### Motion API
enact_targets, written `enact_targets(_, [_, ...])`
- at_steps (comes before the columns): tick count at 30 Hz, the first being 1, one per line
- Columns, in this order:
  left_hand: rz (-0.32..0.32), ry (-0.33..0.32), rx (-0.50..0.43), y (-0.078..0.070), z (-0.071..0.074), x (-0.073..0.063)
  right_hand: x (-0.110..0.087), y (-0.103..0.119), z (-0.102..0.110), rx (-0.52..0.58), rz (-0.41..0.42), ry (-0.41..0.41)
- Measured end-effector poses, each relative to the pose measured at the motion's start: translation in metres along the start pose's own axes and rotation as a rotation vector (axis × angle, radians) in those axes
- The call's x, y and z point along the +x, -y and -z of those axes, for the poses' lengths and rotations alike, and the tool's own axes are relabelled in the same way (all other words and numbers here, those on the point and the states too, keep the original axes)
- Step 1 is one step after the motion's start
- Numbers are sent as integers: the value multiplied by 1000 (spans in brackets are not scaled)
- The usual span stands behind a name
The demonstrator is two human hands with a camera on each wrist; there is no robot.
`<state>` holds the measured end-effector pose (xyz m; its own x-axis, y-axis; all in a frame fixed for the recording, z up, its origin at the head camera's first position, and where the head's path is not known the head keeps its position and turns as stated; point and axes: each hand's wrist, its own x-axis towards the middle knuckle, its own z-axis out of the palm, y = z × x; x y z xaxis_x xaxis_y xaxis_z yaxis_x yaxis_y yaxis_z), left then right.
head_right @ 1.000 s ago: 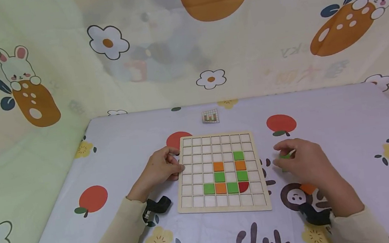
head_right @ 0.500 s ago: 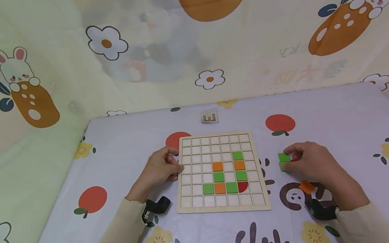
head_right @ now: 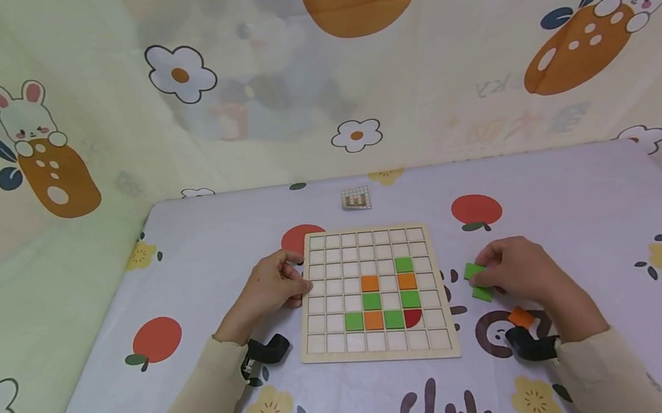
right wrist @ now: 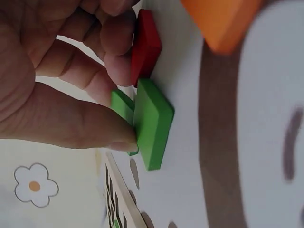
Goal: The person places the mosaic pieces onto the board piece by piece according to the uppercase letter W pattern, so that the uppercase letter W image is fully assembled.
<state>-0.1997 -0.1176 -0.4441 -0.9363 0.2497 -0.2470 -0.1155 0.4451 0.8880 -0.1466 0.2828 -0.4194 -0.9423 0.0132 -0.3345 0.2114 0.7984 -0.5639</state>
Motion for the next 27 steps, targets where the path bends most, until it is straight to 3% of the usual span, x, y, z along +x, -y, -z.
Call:
enact_targets(8, [12, 2, -8, 0, 1, 0, 1, 7, -7, 42, 45, -45])
enact_targets(14, [11, 4, 3, 0, 1, 1, 4, 9, -11, 75, 127, -16])
enact_targets(27, [11, 2, 17, 0, 1, 1, 6, 17, -11, 46, 122, 36])
